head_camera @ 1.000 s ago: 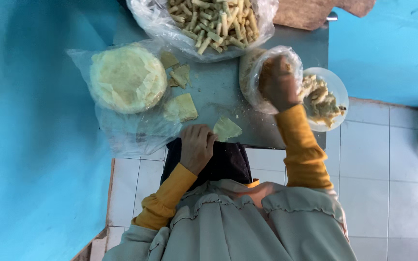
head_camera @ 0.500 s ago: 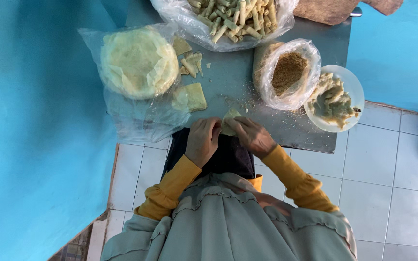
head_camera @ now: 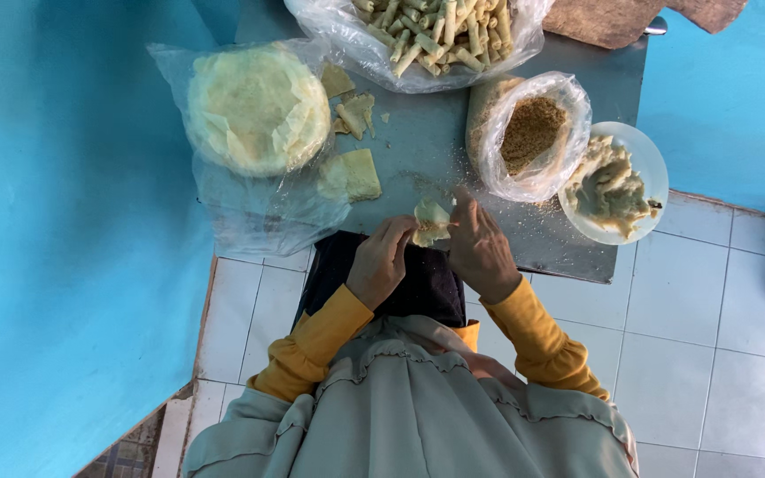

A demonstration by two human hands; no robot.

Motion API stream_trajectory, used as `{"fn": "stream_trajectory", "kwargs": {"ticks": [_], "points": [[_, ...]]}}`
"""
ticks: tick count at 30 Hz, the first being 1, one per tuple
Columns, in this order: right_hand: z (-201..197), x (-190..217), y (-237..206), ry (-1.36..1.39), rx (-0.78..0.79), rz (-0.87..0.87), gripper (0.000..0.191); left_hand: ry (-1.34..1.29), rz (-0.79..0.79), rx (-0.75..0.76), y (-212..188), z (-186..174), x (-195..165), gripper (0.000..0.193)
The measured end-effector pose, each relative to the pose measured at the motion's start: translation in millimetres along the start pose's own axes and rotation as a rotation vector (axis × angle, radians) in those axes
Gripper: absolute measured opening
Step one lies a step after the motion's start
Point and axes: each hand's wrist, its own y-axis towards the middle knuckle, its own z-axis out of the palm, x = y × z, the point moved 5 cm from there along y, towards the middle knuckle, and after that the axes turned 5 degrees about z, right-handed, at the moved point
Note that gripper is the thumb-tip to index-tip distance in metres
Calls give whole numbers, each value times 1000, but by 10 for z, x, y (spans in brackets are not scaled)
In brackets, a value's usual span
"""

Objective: The person sits at a small metal table and tears pieces from flat dough sheets, then rolls and shapes each piece by hand into thin stick shapes. The shaped dough sticks are placed into a plastic bag with other finished sticks, and the person reaches into the bag of dough sheets to get more material.

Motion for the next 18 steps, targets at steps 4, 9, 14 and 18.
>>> {"fn": "stream_trajectory", "kwargs": {"ticks": [4,9,14,18], "points": [[-10,-37,-20,187,63,69,58,-51,-34,52,-7,-16,34,15],[24,81,-34,113,-2,-207,63,-25,16,114,-1,-8,32,25],[22,165,-66,-17,54,-215,69,129,150,195,34,43,67,21],[-13,193,-14,-62,49,-286,69,190,262,188,88,44,111,22]]}}
